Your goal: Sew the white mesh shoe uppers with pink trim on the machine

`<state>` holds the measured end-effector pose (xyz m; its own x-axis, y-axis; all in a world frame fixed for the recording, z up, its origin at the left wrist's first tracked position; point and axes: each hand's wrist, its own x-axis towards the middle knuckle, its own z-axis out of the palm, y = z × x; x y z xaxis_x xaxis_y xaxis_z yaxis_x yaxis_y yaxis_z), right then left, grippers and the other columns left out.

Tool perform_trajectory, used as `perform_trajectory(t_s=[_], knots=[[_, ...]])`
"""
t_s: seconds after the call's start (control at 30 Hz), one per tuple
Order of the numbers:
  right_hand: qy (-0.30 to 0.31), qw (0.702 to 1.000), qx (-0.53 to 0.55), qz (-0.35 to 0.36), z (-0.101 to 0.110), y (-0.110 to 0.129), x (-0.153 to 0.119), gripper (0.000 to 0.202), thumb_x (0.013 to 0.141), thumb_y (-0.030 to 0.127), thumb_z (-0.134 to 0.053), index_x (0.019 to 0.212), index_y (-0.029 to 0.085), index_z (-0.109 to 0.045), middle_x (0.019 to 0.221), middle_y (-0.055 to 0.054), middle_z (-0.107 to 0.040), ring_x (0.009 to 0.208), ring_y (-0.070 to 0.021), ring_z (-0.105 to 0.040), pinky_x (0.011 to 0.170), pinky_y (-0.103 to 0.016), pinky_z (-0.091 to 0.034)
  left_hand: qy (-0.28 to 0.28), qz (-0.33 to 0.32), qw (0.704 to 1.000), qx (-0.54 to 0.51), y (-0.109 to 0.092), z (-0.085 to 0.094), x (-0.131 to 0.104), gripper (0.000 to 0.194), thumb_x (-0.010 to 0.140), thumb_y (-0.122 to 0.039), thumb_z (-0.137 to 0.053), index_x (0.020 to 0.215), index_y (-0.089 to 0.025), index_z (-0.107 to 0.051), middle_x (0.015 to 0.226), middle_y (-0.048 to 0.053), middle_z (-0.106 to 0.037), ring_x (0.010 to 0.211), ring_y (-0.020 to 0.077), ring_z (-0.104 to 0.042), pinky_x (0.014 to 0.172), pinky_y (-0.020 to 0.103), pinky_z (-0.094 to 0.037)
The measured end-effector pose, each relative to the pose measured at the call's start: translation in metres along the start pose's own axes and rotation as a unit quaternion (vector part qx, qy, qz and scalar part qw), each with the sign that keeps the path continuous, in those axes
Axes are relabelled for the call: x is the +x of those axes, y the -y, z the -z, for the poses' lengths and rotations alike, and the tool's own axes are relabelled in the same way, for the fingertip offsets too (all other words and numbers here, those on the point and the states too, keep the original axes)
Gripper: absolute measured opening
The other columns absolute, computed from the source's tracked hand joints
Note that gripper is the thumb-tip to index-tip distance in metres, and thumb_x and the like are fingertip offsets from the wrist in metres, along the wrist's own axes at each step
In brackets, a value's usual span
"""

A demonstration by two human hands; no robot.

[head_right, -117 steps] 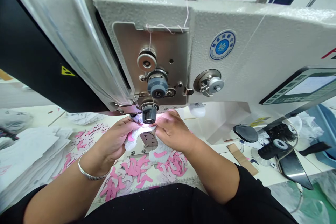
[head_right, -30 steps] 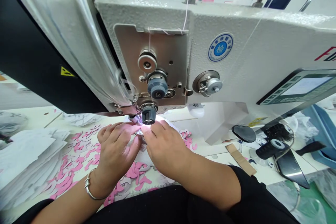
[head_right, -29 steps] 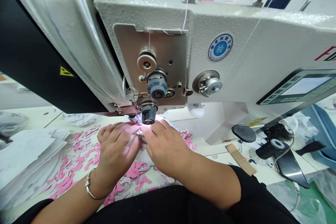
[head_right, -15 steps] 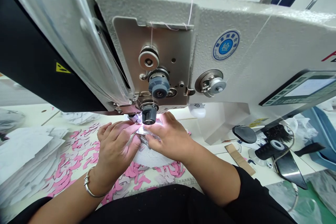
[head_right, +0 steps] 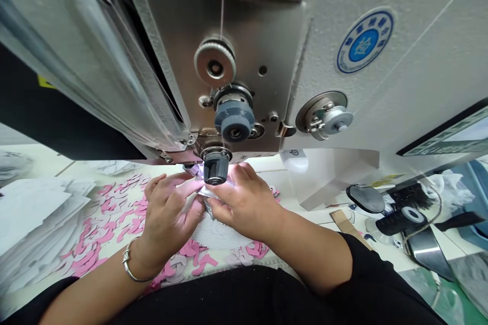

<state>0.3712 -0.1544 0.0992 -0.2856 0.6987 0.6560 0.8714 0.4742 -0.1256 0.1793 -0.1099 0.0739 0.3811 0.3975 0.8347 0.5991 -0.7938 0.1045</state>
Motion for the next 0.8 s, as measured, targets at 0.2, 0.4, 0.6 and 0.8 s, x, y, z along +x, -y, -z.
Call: perform_trajectory(t_s=[0.2,0.4,0.6,0.8], knots=[[-0.030,1.000,-0.001,0.001,-0.006,0.000,-0.002,0.027,0.092,0.038,-0.061,0.113,0.027,-0.072,0.099,-0.010,-0.057,0.093,-0.0225,-0.057,0.081,-0.037,-0.054,0.003,-0.003,1.000,-0.012,0.002,0.000,0.001,0.037,0.080,-0.010,-0.068,0.114,-0.022,-0.059,0.107,0.011,-0.068,0.106,0.0277,-0.064,0.102,0.057,-0.037],[-0.034,0.999,0.011,-0.015,-0.010,0.000,-0.004,0.028,0.091,0.037,-0.062,0.117,0.030,-0.071,0.100,-0.009,-0.055,0.094,-0.0228,-0.057,0.077,-0.036,-0.055,0.010,0.002,1.000,-0.019,0.003,-0.001,-0.002,0.038,0.082,-0.011,-0.067,0.117,-0.022,-0.058,0.108,0.010,-0.068,0.108,0.0274,-0.064,0.103,0.056,-0.037],[-0.040,0.999,0.024,-0.002,-0.012,-0.002,-0.005,0.031,0.090,0.037,-0.064,0.120,0.031,-0.070,0.101,-0.009,-0.055,0.094,-0.0230,-0.056,0.082,-0.039,-0.055,0.017,0.009,0.999,-0.028,0.003,0.000,-0.004,0.038,0.083,-0.011,-0.065,0.118,-0.023,-0.056,0.110,0.009,-0.067,0.111,0.0268,-0.063,0.104,0.054,-0.037],[-0.027,0.999,0.021,-0.029,-0.015,-0.001,-0.007,0.030,0.092,0.041,-0.061,0.120,0.032,-0.070,0.104,-0.010,-0.056,0.095,-0.0235,-0.056,0.081,-0.039,-0.055,0.012,0.007,0.999,-0.043,0.005,-0.002,-0.006,0.041,0.083,-0.008,-0.065,0.121,-0.022,-0.055,0.114,0.011,-0.066,0.112,0.0273,-0.061,0.101,0.051,-0.042]])
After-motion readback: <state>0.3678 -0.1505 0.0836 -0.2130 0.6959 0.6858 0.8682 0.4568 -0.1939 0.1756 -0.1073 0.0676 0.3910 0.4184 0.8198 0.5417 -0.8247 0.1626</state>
